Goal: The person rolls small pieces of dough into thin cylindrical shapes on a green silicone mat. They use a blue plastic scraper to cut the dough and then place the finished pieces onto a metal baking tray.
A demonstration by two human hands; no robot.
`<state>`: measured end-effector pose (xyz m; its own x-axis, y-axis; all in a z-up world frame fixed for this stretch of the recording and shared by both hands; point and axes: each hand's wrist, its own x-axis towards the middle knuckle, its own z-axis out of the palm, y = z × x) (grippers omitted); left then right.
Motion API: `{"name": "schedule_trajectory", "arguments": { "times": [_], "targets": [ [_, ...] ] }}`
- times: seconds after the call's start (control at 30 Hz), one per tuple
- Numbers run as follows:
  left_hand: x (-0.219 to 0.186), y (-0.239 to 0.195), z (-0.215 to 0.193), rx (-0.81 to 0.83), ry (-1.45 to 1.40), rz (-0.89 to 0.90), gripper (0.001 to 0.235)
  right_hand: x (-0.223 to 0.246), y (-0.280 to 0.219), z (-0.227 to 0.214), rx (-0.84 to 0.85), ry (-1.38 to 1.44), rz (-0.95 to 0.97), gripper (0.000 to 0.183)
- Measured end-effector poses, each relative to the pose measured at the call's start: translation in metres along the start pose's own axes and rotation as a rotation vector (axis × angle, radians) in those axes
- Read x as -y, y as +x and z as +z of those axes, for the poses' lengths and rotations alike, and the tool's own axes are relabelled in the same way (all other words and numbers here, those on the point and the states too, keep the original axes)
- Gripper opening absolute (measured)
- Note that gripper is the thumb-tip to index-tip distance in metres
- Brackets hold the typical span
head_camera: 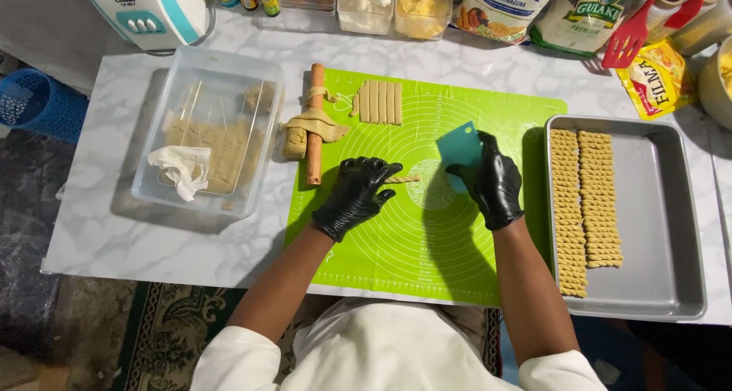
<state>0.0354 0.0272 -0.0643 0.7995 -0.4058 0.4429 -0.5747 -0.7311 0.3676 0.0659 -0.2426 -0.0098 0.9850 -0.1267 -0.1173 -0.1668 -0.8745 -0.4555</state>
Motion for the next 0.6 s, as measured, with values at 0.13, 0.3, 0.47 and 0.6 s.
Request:
{"name": "schedule_trajectory", "arguments": {
  "times": [0.13,0.3,0.47,0.6],
  "targets": [
    [-0.017,0.019,-0.005,0.001,0.046,-0.008,0.031,0.020,-0.034,0.019,-0.045,0.186,-0.152,0.073],
    [-0.023,0.029,-0.015,-0.065,0.027,0.053,0.014,0.037,-0.059,0.028,-0.121,0.293,-0.248,0.068],
    [-0.025,0.031,-0.020,-0.067,0.022,0.053,0.013,0.029,-0.056,0.039,-0.132,0.289,-0.307,0.065],
    [-0.029,0.033,-0.025,-0.074,0.028,0.058,0.013,0.019,-0.047,0.058,-0.100,0.171,-0.320,0.065]
  ]
}}
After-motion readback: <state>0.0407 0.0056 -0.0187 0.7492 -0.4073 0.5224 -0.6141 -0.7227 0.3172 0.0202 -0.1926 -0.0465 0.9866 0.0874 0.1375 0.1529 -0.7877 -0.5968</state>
